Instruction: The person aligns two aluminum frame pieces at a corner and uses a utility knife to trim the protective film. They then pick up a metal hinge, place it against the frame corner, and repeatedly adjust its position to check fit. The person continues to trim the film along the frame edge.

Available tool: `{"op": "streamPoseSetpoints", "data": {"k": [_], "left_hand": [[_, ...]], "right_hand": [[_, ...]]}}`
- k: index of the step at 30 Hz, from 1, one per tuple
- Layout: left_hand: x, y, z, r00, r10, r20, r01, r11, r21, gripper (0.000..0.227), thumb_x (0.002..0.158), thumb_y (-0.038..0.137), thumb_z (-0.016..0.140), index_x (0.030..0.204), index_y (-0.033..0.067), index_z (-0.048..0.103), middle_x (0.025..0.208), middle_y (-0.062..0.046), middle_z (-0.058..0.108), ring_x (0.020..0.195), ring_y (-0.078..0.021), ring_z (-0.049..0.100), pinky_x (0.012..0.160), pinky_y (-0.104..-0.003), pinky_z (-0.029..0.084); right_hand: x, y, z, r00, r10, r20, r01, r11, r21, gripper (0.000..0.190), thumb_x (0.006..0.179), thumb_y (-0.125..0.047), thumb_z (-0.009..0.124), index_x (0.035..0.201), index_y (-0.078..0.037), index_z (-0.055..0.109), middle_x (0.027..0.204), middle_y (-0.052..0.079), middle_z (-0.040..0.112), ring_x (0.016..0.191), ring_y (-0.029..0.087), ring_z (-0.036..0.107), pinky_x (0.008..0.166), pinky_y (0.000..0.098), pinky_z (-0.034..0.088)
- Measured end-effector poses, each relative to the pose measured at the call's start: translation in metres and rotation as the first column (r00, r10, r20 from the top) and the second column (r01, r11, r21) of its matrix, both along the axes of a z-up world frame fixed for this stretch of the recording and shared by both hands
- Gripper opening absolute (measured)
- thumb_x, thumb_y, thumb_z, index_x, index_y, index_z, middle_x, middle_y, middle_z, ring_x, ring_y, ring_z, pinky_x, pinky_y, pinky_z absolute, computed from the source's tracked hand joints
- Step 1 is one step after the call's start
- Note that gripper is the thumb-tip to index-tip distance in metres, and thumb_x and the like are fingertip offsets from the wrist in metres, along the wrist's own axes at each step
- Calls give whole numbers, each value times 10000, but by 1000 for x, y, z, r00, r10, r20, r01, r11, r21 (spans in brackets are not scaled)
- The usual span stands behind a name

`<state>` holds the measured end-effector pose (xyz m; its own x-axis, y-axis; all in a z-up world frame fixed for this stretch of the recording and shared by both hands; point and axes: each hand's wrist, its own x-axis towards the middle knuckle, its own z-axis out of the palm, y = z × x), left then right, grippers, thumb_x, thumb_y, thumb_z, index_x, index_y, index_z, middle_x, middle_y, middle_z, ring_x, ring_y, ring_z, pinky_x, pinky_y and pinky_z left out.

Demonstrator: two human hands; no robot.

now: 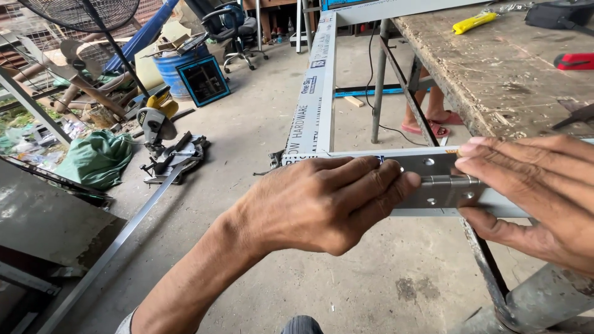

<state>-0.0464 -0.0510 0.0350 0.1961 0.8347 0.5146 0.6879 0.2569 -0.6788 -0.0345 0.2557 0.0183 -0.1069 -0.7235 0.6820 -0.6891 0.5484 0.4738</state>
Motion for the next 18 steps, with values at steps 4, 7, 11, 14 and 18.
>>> {"op": "streamPoseSetpoints", "data": {"k": [4,7,11,14,18], "left_hand": [[9,2,-5,996,66,66,-70,996,55,423,1106,162,718,1407,-71,533,1258,-222,737,1078,-318,775,917,-427,701],[12,9,-6,998,59,21,-61,993,105,282,1103,71,661,1331,-76,585,1180,-226,721,999,-312,760,854,-410,692],[18,17,-6,995,104,5,-104,988,116,280,1082,36,701,1312,-85,598,1160,-222,695,940,-277,722,801,-377,681],[29,24,-5,984,178,16,-179,975,129,288,1107,57,616,1352,-91,579,1203,-243,675,957,-285,709,755,-369,639],[42,37,-2,933,351,-77,-335,928,164,270,1132,115,583,1354,-35,611,1115,-160,668,849,-233,621,703,-312,555]], "right_hand": [[1,2,0,999,-42,0,42,999,11,601,863,-297,779,1333,46,631,1360,220,703,1211,347,700,1015,439,547],[1,2,2,999,-46,-7,46,998,31,604,846,-310,799,1305,48,641,1341,233,712,1204,350,704,991,438,552],[1,5,1,998,-57,11,57,998,20,630,836,-302,828,1336,34,647,1365,224,711,1202,342,699,992,423,553],[-1,8,-2,998,-47,33,46,999,27,641,836,-329,817,1332,36,641,1344,249,721,1215,353,709,1000,436,547],[-6,13,-9,998,-54,14,53,998,40,649,851,-282,849,1360,62,640,1371,267,730,1257,367,716,1016,467,535]]}}
